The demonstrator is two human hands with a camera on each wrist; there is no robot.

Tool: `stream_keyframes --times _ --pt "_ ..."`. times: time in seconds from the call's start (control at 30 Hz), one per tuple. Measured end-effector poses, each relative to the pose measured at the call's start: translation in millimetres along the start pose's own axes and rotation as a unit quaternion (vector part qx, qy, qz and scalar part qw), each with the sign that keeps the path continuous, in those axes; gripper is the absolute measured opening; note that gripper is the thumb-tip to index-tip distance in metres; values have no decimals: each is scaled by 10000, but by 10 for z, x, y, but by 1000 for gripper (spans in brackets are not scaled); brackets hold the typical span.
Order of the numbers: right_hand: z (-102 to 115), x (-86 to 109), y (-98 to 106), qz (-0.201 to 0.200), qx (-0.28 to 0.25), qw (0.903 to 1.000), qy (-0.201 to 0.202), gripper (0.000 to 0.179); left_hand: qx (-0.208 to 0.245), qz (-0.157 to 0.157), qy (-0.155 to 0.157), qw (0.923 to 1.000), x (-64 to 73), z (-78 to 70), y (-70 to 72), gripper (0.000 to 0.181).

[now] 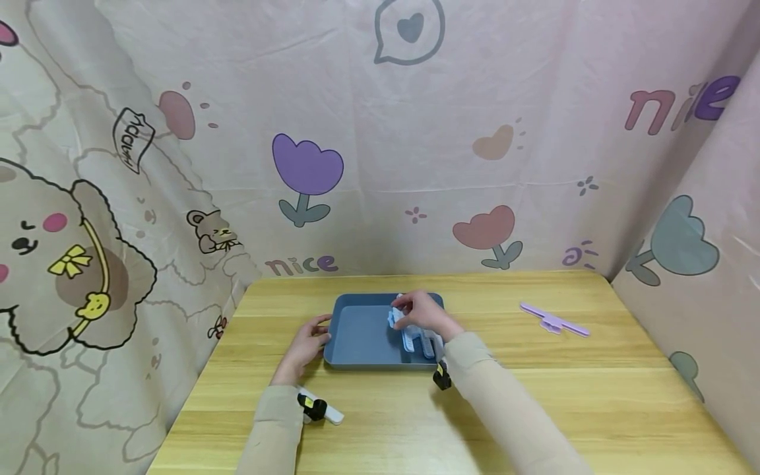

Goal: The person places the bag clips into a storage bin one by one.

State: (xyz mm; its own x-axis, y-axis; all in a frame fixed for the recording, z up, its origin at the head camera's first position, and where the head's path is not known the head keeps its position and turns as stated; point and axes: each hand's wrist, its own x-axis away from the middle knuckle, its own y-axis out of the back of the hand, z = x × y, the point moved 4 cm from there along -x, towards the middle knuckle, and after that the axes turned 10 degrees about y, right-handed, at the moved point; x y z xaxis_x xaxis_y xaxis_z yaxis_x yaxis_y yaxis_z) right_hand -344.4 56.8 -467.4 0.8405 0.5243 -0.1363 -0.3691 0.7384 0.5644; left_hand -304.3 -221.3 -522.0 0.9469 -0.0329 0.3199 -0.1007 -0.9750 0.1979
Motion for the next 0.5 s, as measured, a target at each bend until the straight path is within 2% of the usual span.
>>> stream_keyframes --times 0.3,0.5 --pt "-32 -57 -178 346 261 9991 42 49 -2 -22 13 10000 -18 20 1 48" --pt "-99 -70 -230 391 475 9981 -90 48 12 -40 34 10000 -27 21 5 48"
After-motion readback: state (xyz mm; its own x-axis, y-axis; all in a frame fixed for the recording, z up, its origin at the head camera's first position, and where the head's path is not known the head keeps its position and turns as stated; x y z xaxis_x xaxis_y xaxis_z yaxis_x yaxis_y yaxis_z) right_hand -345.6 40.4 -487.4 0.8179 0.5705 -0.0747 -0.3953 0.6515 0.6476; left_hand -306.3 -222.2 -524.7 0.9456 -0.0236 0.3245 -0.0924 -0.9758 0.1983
